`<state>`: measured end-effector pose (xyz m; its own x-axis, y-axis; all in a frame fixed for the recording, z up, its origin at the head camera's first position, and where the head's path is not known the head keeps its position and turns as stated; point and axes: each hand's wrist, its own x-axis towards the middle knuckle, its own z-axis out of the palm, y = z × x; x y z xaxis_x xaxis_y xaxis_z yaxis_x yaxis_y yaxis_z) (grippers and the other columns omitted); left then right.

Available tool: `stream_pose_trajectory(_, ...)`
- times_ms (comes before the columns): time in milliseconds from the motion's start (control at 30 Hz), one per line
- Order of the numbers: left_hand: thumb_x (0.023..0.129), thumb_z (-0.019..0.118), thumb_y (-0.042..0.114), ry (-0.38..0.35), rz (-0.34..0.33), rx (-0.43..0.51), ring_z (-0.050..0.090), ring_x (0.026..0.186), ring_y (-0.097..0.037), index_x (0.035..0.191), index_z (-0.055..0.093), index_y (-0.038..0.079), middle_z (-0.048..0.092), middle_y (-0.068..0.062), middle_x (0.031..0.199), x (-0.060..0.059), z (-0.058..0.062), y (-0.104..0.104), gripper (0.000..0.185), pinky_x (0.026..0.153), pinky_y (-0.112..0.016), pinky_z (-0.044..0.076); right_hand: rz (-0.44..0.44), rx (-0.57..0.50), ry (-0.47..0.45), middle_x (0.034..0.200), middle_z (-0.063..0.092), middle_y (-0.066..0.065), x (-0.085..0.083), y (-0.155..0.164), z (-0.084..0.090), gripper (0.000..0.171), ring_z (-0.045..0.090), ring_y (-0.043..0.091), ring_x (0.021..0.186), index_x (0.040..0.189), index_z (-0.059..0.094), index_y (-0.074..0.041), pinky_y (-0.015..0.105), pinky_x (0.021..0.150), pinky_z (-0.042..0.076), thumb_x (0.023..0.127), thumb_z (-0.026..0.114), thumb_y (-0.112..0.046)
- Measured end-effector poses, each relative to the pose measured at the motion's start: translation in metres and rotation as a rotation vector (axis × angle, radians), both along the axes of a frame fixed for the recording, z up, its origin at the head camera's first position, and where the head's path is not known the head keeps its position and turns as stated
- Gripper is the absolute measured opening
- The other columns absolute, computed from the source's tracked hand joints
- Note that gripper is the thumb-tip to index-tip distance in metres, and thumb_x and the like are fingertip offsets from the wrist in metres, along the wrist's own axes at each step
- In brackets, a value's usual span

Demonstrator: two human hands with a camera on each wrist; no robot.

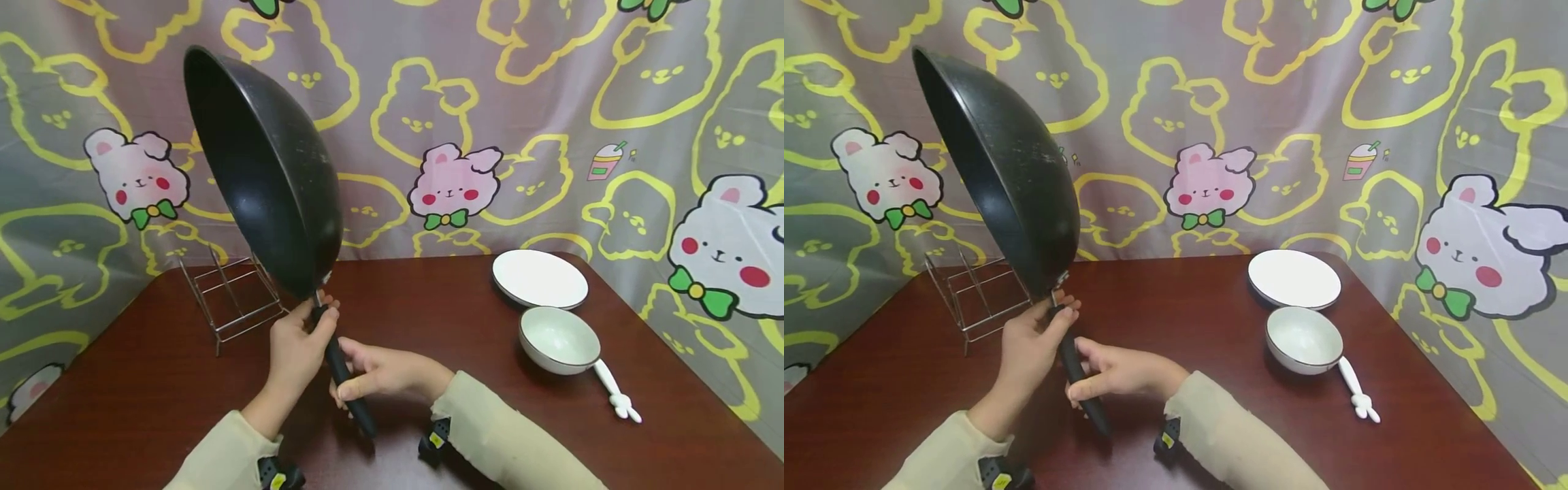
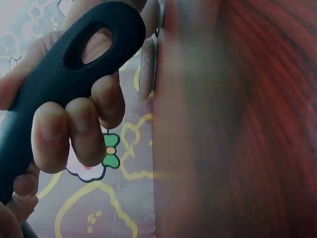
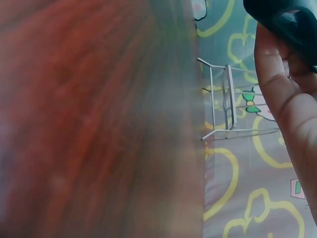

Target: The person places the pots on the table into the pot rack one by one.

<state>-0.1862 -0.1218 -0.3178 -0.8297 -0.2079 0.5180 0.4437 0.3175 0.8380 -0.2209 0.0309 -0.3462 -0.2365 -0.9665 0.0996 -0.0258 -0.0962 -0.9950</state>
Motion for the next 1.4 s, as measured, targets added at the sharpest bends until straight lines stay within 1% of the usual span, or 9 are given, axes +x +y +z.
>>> stream_pose_trajectory(267,0.084,0.059,0.003,0.044,0.098,-0.057,0.067,0.091,-0.029,0.111,0.062,-0.009,0.068,-0.020,0.101,0.003,0.001,-0.009,0.030,0.073,-0.007,0.046,-0.058,0.017,0.055,0.081,0.055,0.007,-0.001,-0.015,0.000,0.042,0.054,0.012,0.076,0.121,0.022,0.009,0.023,0.072,0.046,0.089,0.049,0.009)
stream_pose_trajectory(500,0.085,0.056,0.004,0.126,0.179,-0.178,0.067,0.089,-0.033,0.108,0.062,-0.012,0.068,-0.023,0.097,0.003,0.005,-0.021,0.029,0.073,0.000,0.040,-0.116,0.068,0.122,0.087,0.055,0.004,-0.005,-0.030,0.003,0.043,0.056,0.010,0.078,0.122,0.030,0.001,0.023,0.071,0.048,0.087,0.054,0.007)
stream_pose_trajectory(700,0.087,0.055,0.005,0.158,0.245,-0.219,0.067,0.085,-0.034,0.106,0.063,-0.011,0.068,-0.022,0.095,0.003,0.004,-0.035,0.026,0.072,0.002,0.038,-0.086,0.076,0.134,0.089,0.054,0.002,-0.009,-0.046,0.006,0.043,0.057,0.009,0.077,0.122,0.030,0.003,0.022,0.070,0.048,0.087,0.053,0.008)
stream_pose_trajectory(767,0.087,0.054,0.004,0.153,0.247,-0.212,0.067,0.085,-0.027,0.106,0.063,-0.011,0.068,-0.023,0.096,0.003,0.003,-0.039,0.025,0.072,0.001,0.039,-0.085,0.084,0.143,0.088,0.054,0.001,-0.009,-0.051,0.007,0.042,0.058,0.008,0.077,0.122,0.030,0.004,0.021,0.069,0.048,0.087,0.054,0.007)
stream_pose_trajectory(833,0.088,0.054,0.004,0.152,0.245,-0.204,0.067,0.085,-0.010,0.106,0.062,-0.011,0.068,-0.023,0.096,0.004,0.002,-0.042,0.025,0.072,0.000,0.040,-0.096,0.097,0.155,0.086,0.055,0.002,-0.009,-0.054,0.008,0.041,0.058,0.008,0.077,0.121,0.031,0.004,0.021,0.069,0.049,0.087,0.055,0.006)
stream_pose_trajectory(933,0.088,0.053,0.003,0.154,0.237,-0.185,0.057,0.083,0.015,0.106,0.062,-0.012,0.067,-0.025,0.097,0.004,0.002,-0.047,0.025,0.072,-0.001,0.041,-0.108,0.113,0.158,0.086,0.056,0.002,-0.008,-0.060,0.009,0.039,0.059,0.008,0.076,0.119,0.033,0.002,0.021,0.069,0.049,0.087,0.055,0.006)
stream_pose_trajectory(1000,0.088,0.054,0.002,0.155,0.239,-0.175,0.051,0.081,0.024,0.105,0.062,-0.013,0.067,-0.026,0.097,0.004,0.001,-0.049,0.024,0.073,0.000,0.040,-0.109,0.119,0.152,0.085,0.056,0.003,-0.008,-0.063,0.009,0.039,0.059,0.009,0.076,0.119,0.033,0.002,0.021,0.069,0.048,0.087,0.055,0.006)
stream_pose_trajectory(1133,0.089,0.054,0.002,0.137,0.254,-0.178,0.050,0.079,0.026,0.103,0.062,-0.012,0.067,-0.025,0.096,0.005,0.000,-0.052,0.022,0.072,0.001,0.039,-0.120,0.146,0.132,0.083,0.057,0.005,-0.008,-0.067,0.010,0.039,0.058,0.010,0.075,0.120,0.033,0.001,0.021,0.068,0.048,0.088,0.055,0.004)
stream_pose_trajectory(1400,0.091,0.052,0.008,0.029,0.268,-0.188,0.048,0.077,0.027,0.103,0.063,-0.009,0.068,-0.022,0.099,0.003,-0.003,-0.056,0.023,0.071,0.003,0.037,-0.139,0.177,0.105,0.079,0.058,0.005,-0.008,-0.069,0.008,0.036,0.058,0.010,0.072,0.119,0.035,0.000,0.021,0.067,0.049,0.088,0.054,0.004)
